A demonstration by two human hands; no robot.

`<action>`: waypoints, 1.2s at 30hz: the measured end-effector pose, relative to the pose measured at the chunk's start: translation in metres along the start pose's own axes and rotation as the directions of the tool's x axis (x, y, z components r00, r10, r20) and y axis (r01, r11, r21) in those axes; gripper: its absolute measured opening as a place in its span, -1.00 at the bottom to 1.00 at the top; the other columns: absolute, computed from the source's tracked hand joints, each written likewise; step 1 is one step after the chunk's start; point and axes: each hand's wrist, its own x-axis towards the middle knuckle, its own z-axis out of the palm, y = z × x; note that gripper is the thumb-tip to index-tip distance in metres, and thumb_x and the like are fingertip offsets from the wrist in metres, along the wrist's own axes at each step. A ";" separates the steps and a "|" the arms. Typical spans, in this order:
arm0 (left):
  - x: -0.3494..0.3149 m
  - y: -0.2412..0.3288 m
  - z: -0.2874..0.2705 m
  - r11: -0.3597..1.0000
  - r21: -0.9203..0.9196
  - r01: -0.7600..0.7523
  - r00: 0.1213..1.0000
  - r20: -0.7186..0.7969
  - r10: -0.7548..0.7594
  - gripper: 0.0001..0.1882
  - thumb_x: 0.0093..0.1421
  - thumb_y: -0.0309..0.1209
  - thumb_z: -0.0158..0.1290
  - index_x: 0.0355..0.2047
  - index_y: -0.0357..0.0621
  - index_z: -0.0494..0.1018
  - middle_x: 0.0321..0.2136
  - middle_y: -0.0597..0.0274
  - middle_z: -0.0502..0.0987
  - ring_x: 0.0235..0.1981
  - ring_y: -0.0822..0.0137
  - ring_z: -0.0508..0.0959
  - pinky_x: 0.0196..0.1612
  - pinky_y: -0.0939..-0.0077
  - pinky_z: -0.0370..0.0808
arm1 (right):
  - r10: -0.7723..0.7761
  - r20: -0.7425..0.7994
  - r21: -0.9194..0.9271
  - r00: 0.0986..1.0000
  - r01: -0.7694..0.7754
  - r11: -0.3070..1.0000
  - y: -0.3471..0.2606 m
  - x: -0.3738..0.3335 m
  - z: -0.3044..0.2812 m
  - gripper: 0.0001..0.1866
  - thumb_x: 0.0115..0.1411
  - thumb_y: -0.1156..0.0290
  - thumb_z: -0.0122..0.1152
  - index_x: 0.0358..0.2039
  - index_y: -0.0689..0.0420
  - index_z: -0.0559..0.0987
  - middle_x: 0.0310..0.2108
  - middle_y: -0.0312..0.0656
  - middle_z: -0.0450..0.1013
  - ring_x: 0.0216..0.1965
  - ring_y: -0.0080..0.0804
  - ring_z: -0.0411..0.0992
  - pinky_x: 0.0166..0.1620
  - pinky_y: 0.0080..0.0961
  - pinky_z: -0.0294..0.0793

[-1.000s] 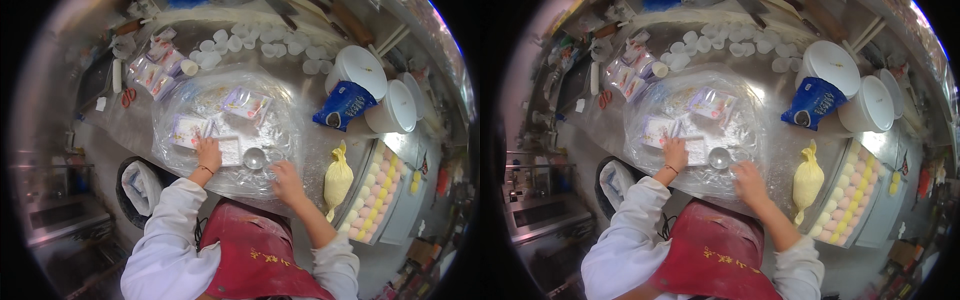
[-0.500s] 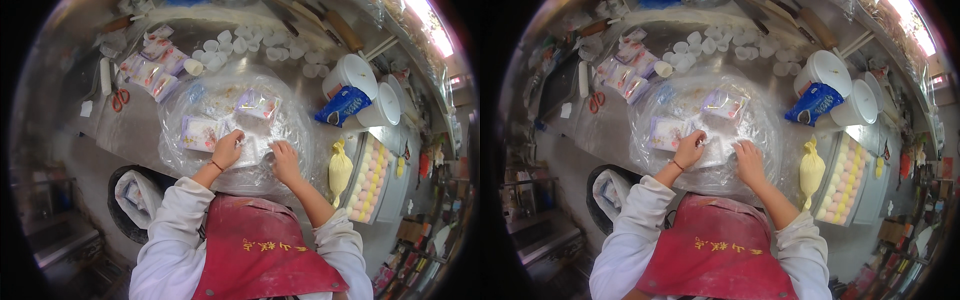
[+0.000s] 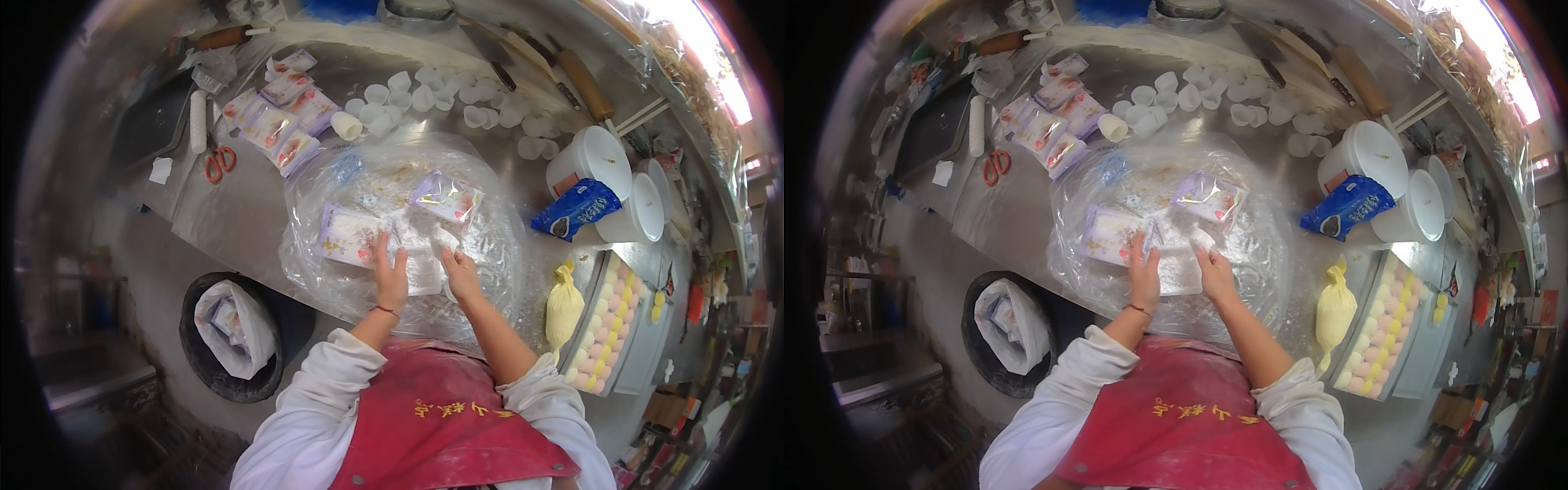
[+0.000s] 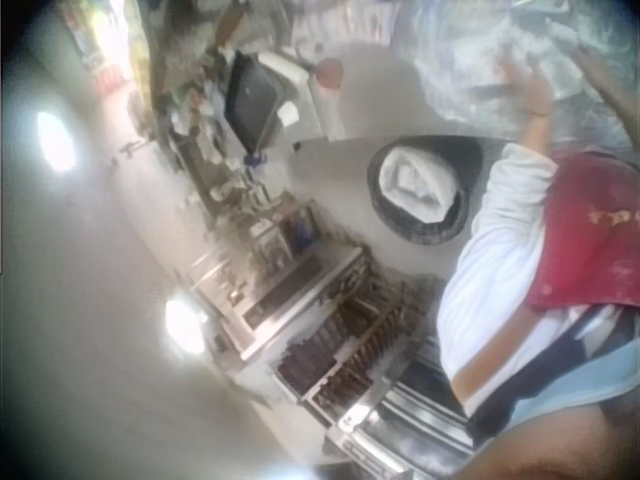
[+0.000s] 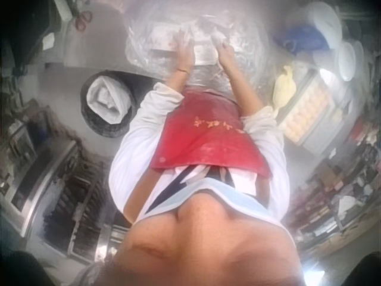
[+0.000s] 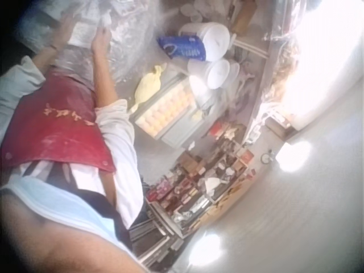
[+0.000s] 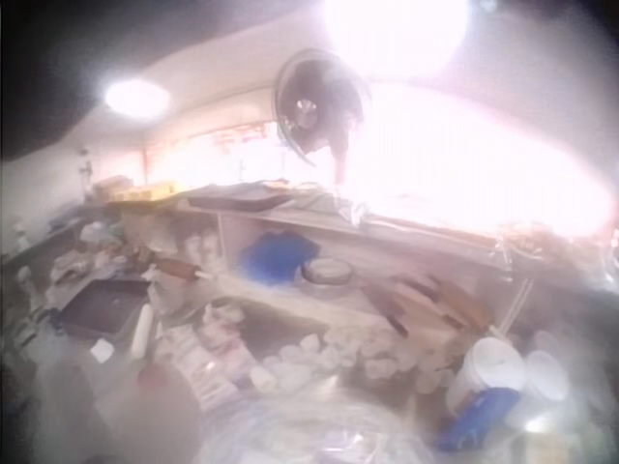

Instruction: The person repeatedly fills small round pastries by hand. They flatten dough, pipe yellow filling from a piping bag, add dark filling from a blue pouch, seal the pastry, and place it on a tray with other finished pastries.

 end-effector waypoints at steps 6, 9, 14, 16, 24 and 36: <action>0.000 -0.001 0.038 0.740 -0.363 0.566 0.820 0.335 -0.463 -0.34 0.17 -0.12 -0.27 0.12 -0.29 -0.17 0.08 0.18 0.02 0.09 0.35 0.03 0.11 0.51 -0.04 | 0.198 0.171 0.267 0.965 -0.239 0.934 0.005 0.006 0.006 -0.57 0.14 0.21 -0.15 -0.14 0.33 0.32 -0.23 -0.20 0.34 -0.25 -0.48 0.28 -0.16 -0.58 0.25; 0.015 -0.018 0.032 0.665 -0.595 0.451 0.892 0.282 -0.353 -0.33 0.17 -0.14 -0.26 0.15 -0.16 -0.27 0.12 0.12 -0.06 0.10 0.31 0.02 0.11 0.48 -0.03 | 0.144 0.103 0.068 0.984 -0.151 0.986 -0.002 0.004 0.004 -0.55 0.15 0.21 -0.18 -0.11 0.35 0.30 -0.20 -0.17 0.33 -0.19 -0.45 0.26 -0.12 -0.57 0.22; 0.013 -0.031 0.039 0.599 -0.469 0.649 0.761 0.388 -0.520 -0.48 0.19 -0.06 -0.32 -0.01 -0.22 0.15 -0.06 0.23 0.25 -0.05 0.36 0.24 0.01 0.48 0.15 | 0.138 0.206 0.145 0.969 -0.170 0.975 -0.011 -0.001 0.010 -0.61 0.20 0.18 -0.22 -0.16 0.25 0.33 -0.28 -0.29 0.34 -0.29 -0.58 0.27 -0.20 -0.61 0.26; 0.018 -0.027 0.024 0.547 -0.520 0.657 0.754 0.441 -0.487 -0.51 0.20 -0.08 -0.34 -0.06 -0.23 0.19 -0.12 0.25 0.31 -0.09 0.37 0.29 -0.01 0.46 0.18 | 0.077 0.254 0.335 0.964 -0.162 0.928 -0.014 -0.001 -0.001 -0.61 0.19 0.17 -0.22 -0.18 0.25 0.35 -0.27 -0.26 0.35 -0.26 -0.56 0.29 -0.16 -0.57 0.27; 0.002 -0.023 0.025 0.854 -0.324 0.407 0.913 0.131 -0.386 -0.75 0.14 -0.31 -0.12 -0.38 -0.28 0.41 -0.50 0.27 0.45 -0.49 0.51 0.39 -0.39 0.64 0.33 | 0.014 -0.074 0.092 0.997 -0.008 0.996 -0.007 0.012 0.010 -0.60 0.07 0.14 -0.02 -0.50 0.30 0.48 -0.61 -0.11 0.42 -0.55 -0.39 0.37 -0.45 -0.45 0.31; 0.039 0.014 -0.011 0.971 0.163 -0.177 0.980 0.120 0.158 -0.80 0.06 -0.40 -0.04 -0.48 -0.34 0.41 -0.70 0.35 0.36 -0.63 0.59 0.26 -0.55 0.67 0.24 | -0.518 0.264 -0.779 0.814 0.496 0.384 0.023 -0.039 -0.073 -0.60 -0.34 0.31 0.29 -0.37 0.01 0.47 -0.17 -0.22 0.27 -0.05 -0.24 0.16 -0.07 -0.25 0.03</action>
